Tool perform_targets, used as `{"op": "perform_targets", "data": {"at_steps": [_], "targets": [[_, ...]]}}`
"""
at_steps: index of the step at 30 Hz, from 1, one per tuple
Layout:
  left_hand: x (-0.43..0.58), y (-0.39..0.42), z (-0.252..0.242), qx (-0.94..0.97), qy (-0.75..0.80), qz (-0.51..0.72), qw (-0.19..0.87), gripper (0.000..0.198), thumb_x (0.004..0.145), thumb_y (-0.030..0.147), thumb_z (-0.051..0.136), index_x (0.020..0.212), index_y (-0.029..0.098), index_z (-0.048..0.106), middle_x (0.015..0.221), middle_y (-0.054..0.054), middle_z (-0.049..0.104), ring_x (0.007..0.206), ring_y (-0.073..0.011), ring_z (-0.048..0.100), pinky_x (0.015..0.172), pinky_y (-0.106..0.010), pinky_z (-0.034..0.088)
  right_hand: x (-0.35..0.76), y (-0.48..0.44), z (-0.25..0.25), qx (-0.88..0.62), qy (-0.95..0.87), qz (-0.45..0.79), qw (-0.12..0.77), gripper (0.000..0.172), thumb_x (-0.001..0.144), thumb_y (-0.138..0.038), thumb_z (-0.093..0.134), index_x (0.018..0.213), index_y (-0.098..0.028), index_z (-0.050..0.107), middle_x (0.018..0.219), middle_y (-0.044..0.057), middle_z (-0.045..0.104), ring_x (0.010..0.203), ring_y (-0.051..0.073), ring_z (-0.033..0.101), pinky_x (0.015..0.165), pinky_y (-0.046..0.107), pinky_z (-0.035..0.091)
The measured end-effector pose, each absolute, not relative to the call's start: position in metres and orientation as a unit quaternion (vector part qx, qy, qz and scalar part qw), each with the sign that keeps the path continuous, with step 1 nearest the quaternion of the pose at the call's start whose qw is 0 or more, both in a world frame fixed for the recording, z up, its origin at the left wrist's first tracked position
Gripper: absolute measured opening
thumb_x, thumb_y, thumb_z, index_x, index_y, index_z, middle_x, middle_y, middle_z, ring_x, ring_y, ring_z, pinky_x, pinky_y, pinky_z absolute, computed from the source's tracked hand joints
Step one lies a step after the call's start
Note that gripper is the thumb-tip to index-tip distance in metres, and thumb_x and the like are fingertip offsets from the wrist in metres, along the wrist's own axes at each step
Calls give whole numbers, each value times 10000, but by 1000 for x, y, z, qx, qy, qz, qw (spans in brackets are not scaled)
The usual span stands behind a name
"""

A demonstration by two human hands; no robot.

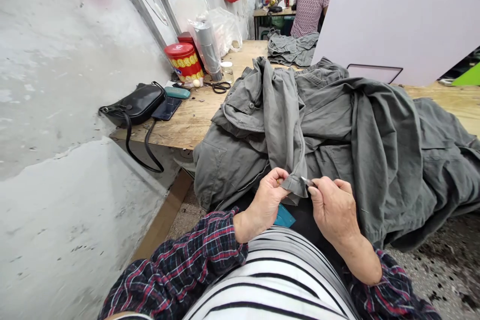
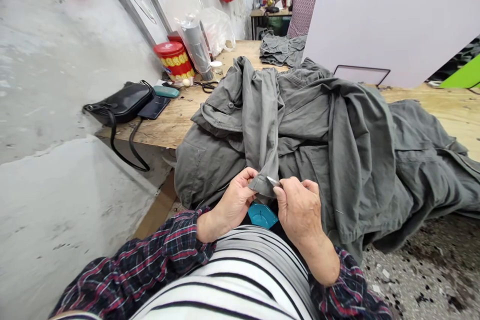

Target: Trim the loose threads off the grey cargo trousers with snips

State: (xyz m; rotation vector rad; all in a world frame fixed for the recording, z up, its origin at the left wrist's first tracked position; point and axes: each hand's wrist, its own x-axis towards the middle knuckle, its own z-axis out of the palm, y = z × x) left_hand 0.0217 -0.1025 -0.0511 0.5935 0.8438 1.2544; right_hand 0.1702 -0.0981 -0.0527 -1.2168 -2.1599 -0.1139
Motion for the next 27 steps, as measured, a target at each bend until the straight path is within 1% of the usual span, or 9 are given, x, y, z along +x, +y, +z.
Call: {"op": "perform_targets", "data": {"at_steps": [3,6,12,15,18,20,22,25,27], "targets": [[20,-105,-49,341,434,584,595,247,580,182,746,677,162,521,607,51,521,552,-66,445,541,-184,360,170,-99,-58,-460,-803,19,378,165,885,-299,431,956,-171,507,727,15,544,654,149,495,705,318,378],[16,-109,-51,418,463,604,496,202,578,100,715,697,173,569,668,30,549,633,-96,488,619,-198,391,165,-98,-67,-435,-798,53,414,332,784,-308,569,1070,-163,487,818,43,549,712,170,503,660,315,407],[-1,-107,-48,530,451,620,363,265,616,-3,615,746,220,676,753,-11,594,768,-153,525,781,-253,399,172,-90,-70,-429,-767,118,462,132,809,-157,494,901,-206,575,884,56,579,814,182,554,700,327,433],[-10,-100,-42,546,425,590,416,241,606,2,632,713,205,704,844,-44,624,896,-188,535,851,-269,380,182,-86,-66,-446,-751,211,438,90,834,-235,506,842,-205,590,789,25,591,733,158,548,660,296,427],[-14,-93,-38,493,423,514,560,48,667,177,692,711,158,687,689,-27,607,675,-137,525,674,-230,397,186,-84,-65,-493,-679,338,426,221,847,-360,505,716,-193,568,567,-30,450,514,97,400,480,235,333],[-14,-89,-38,425,418,482,642,186,717,320,669,680,140,639,580,6,549,536,-90,451,559,-206,365,185,-82,-67,-501,-623,412,437,309,833,-433,513,650,-185,533,516,-48,353,471,79,310,439,226,277],[-13,-87,-39,368,402,476,690,263,731,385,651,676,135,591,582,16,539,524,-76,449,543,-192,368,181,-80,-67,-489,-584,474,443,342,818,-475,521,642,-182,525,524,-47,356,481,77,315,451,224,291],[-13,-86,-39,333,377,470,725,268,733,382,657,708,134,561,627,10,560,568,-80,495,583,-192,405,176,-77,-66,-484,-585,488,430,312,802,-466,548,678,-180,555,554,-39,416,503,83,361,471,226,324],[-14,-85,-38,321,368,472,734,269,728,378,664,715,134,552,639,10,563,576,-81,504,593,-194,415,175,-77,-62,-503,-622,412,435,236,790,-409,582,725,-183,590,600,-28,474,525,89,393,483,229,336]]}}
